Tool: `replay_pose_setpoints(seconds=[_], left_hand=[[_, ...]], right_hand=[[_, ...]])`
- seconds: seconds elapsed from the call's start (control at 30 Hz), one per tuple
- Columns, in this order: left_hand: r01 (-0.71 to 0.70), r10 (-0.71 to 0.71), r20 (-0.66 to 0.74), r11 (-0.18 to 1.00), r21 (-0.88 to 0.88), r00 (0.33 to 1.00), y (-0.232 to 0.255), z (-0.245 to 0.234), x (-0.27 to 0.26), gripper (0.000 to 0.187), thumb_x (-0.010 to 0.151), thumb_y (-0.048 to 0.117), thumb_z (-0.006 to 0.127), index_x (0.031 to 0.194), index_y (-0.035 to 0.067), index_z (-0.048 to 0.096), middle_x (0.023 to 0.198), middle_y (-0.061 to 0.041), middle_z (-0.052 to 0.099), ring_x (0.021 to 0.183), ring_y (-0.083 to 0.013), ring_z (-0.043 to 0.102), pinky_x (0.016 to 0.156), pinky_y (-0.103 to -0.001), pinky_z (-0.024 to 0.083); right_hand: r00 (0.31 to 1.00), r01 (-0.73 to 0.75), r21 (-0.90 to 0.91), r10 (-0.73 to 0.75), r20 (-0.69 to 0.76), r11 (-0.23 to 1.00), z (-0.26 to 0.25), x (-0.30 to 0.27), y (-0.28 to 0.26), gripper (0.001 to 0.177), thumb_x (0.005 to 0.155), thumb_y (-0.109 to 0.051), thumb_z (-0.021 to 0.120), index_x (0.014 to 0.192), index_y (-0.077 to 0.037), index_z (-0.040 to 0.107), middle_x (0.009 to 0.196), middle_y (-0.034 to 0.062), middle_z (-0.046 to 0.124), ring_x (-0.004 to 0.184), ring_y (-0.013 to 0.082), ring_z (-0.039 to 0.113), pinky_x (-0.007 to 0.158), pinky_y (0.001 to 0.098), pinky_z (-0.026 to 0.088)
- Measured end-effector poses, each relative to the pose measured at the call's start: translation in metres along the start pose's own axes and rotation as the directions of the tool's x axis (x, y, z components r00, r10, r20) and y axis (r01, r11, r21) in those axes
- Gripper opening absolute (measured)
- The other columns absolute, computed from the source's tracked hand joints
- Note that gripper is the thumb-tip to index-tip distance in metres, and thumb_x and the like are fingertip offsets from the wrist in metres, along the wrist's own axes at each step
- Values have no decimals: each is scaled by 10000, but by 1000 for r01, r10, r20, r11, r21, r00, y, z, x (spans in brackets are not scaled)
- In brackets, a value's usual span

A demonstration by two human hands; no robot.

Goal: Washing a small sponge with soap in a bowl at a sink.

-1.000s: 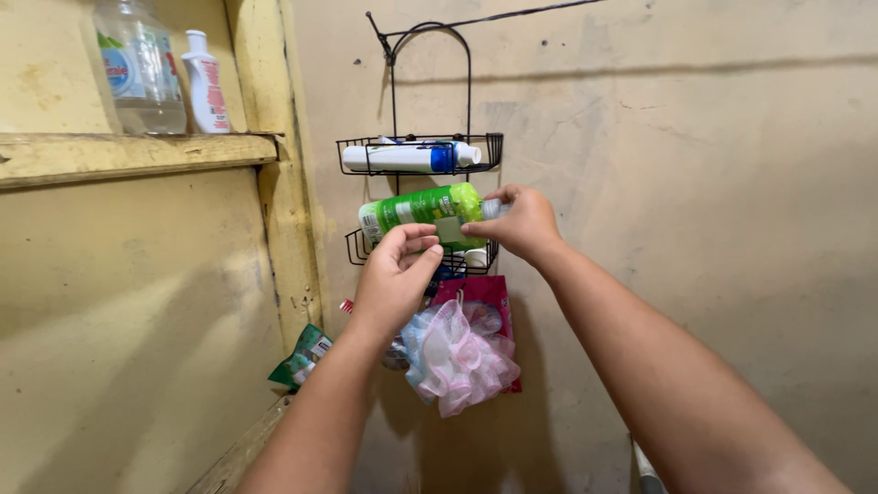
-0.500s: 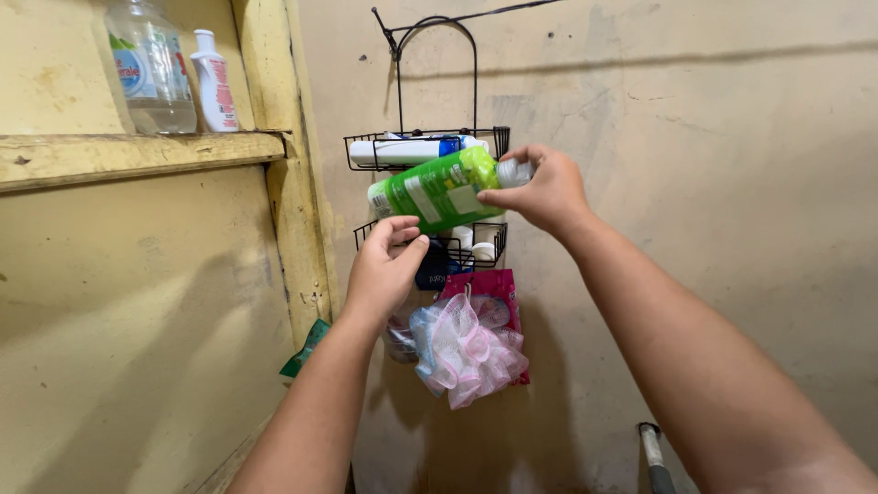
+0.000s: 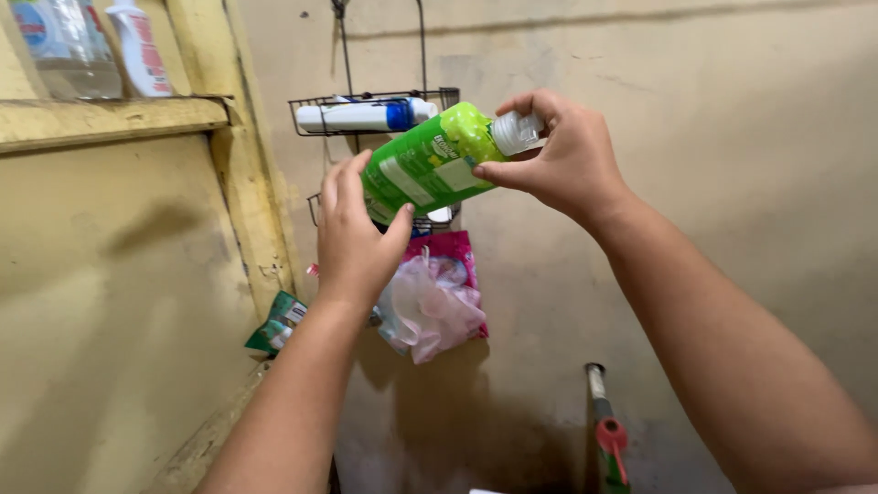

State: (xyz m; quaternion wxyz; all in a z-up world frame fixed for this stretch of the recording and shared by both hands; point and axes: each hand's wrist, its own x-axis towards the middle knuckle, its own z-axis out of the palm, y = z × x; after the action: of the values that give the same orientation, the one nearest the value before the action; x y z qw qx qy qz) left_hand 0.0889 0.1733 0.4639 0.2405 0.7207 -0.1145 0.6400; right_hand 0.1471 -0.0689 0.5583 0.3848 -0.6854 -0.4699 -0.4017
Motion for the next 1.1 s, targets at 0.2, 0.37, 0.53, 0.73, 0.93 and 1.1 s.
replay_pose_setpoints(seconds=[0.2, 0.37, 0.53, 0.73, 0.93, 1.1], left_hand=[[-93, 83, 84, 989, 113, 993, 63, -18, -13, 820, 752, 286, 887, 1421, 37, 483, 1334, -223, 575, 1230, -428, 557, 1030, -495, 454], [47, -1, 329, 990, -134, 944, 102, -24, -51, 814, 717, 290, 890, 1397, 53, 509, 1246, -189, 662, 1143, -361, 656, 950, -447, 521], [197, -27, 478, 931, -309, 878, 127, -16, -111, 745, 695, 287, 914, 1317, 63, 572, 1167, -142, 730, 1067, -272, 725, 900, -386, 556], [717, -161, 782, 541, -440, 602, 153, -5, -211, 632, 726, 204, 893, 1269, 64, 603, 1091, -60, 755, 1006, -135, 709, 878, -305, 582], [943, -153, 938, 174, -285, 312, 164, 6, -323, 641, 744, 113, 876, 1304, 35, 574, 1135, -53, 719, 1053, -137, 686, 927, -306, 569], [993, -196, 976, -40, -108, 98, 189, 13, -389, 637, 792, 39, 811, 1354, 28, 513, 1165, -99, 703, 1076, -166, 680, 939, -317, 565]], right_hand=[[992, -14, -105, 27, 125, 994, -55, -37, -44, 539, 695, -205, 957, 1129, -23, 693, 953, 57, 757, 828, 103, 744, 733, 268, 636], [962, -115, -95, 135, 239, 989, -93, -78, -67, 549, 662, -208, 933, 1131, -43, 701, 953, 46, 770, 841, 103, 764, 764, 275, 624], [909, -226, -115, 252, 332, 967, -116, -120, -83, 586, 609, -221, 935, 1122, -59, 704, 931, 55, 778, 848, 116, 769, 769, 287, 639], [783, -413, -135, 426, 454, 901, -124, -191, -94, 773, 580, -243, 920, 1290, -123, 638, 928, 46, 777, 810, 120, 751, 731, 301, 649], [620, -665, -135, 643, 450, 735, -101, -309, -65, 829, 580, -249, 942, 1345, -154, 639, 937, 35, 769, 805, 128, 710, 734, 308, 617], [473, -874, 91, 790, 391, 478, -79, -435, -24, 791, 717, -218, 883, 1419, -119, 533, 1179, 55, 676, 1030, 139, 653, 853, 308, 593]])
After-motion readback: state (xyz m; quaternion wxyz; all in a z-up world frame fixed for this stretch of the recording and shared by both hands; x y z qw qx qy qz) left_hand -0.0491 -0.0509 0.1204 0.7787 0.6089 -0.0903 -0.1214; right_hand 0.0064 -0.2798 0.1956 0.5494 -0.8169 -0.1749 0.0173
